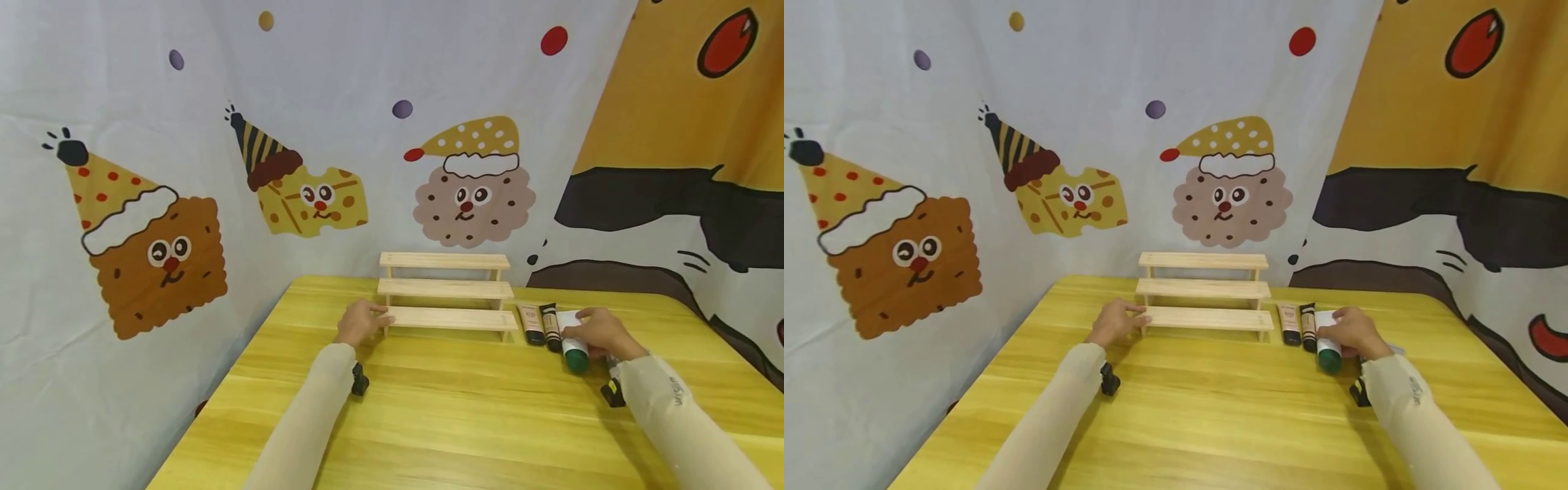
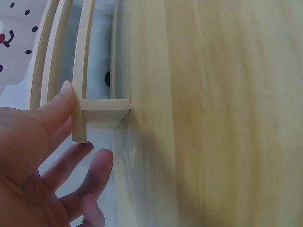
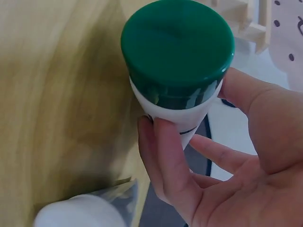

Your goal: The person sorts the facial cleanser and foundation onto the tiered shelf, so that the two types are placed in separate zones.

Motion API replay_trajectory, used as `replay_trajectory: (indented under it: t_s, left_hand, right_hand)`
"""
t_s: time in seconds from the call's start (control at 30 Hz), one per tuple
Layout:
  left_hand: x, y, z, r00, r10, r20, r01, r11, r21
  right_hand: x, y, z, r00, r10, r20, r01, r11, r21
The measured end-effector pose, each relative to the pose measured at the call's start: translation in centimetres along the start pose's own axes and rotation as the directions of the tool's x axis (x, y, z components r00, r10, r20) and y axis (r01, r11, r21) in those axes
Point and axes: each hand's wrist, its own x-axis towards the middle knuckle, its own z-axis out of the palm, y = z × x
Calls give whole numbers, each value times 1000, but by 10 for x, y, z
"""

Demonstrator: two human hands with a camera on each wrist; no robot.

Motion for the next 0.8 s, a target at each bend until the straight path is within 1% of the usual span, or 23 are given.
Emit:
replay_trajectory:
  t_s: [0.1, 0.2, 0.37, 0.5, 0.6, 0.8]
  left_hand:
    - [0, 0, -1, 1000, -11, -4, 11, 1000, -1]
    - [0, 0, -1, 1000, -8, -2, 8, 1000, 1]
    - [-1, 1, -2, 1000, 2, -1, -2, 999, 37]
    - [-5, 5, -3, 1000, -3, -10, 4, 997, 80]
    - [-5, 6, -3, 1000, 2, -13, -1, 994, 107]
    - [-5, 6, -2, 1000, 2, -25, 0, 997, 83]
  right_hand:
    - [1, -8, 0, 1000, -12, 0, 12, 1000, 8]
    - [0, -16, -2, 1000, -22, -11, 22, 1000, 0]
    - [-1, -30, -5, 998, -57, -37, 57, 998, 5]
    - [-2, -43, -5, 997, -79, -25, 79, 997, 7]
    - [-3, -53, -5, 997, -76, -8, 76, 997, 10]
    - [-4, -69, -1, 996, -91, -7, 92, 995, 33]
